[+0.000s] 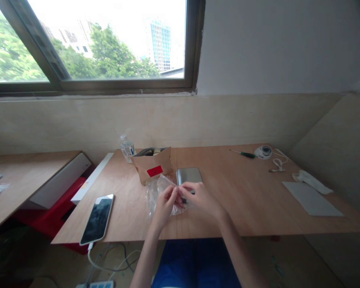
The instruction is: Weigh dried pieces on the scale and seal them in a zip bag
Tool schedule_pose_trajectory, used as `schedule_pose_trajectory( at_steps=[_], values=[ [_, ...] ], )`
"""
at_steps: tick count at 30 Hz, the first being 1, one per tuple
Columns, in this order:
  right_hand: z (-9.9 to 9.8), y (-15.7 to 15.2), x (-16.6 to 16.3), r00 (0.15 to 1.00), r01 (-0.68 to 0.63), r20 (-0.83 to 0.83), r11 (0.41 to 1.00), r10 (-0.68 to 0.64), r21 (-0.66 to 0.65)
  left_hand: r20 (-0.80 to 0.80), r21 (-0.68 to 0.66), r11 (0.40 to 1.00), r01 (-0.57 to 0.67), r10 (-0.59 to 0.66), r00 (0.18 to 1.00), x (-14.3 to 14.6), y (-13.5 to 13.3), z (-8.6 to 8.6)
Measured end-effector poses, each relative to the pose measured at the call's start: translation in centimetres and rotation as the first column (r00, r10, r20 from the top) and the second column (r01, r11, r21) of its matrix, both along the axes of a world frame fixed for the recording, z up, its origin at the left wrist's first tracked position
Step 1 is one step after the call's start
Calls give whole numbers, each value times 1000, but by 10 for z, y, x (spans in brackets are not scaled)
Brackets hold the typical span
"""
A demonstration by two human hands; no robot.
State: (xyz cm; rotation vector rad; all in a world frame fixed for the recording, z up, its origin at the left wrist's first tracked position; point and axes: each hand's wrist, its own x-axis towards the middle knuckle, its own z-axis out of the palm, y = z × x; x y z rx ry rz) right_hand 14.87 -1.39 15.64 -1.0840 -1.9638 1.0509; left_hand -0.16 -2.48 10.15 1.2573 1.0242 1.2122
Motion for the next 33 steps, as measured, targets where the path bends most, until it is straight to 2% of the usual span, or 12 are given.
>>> schedule_pose_trajectory(
  at_steps=[5, 10, 20, 28, 33],
  values=[
    [2, 0, 3, 999, -30, -43, 999, 29, -38, -33, 49, 997, 54, -52, 998, -1, -2, 3],
    [4, 2, 5, 1000, -29, -11, 999, 29, -13, -73, 39, 995, 88, -85, 994, -3, -2, 3],
    [2, -1, 2, 996, -80, -46, 997, 79, -12, -50, -13, 998, -65, 64, 997, 4, -1, 2],
    [0, -1, 4, 998, -49, -42, 999, 49, -4, -76, -6, 997, -80, 79, 994, 6, -4, 2],
    [-5, -2, 0, 1000, 7, -20, 998, -6, 65, -136, 27, 996, -89, 92, 986, 7, -5, 4]
  ],
)
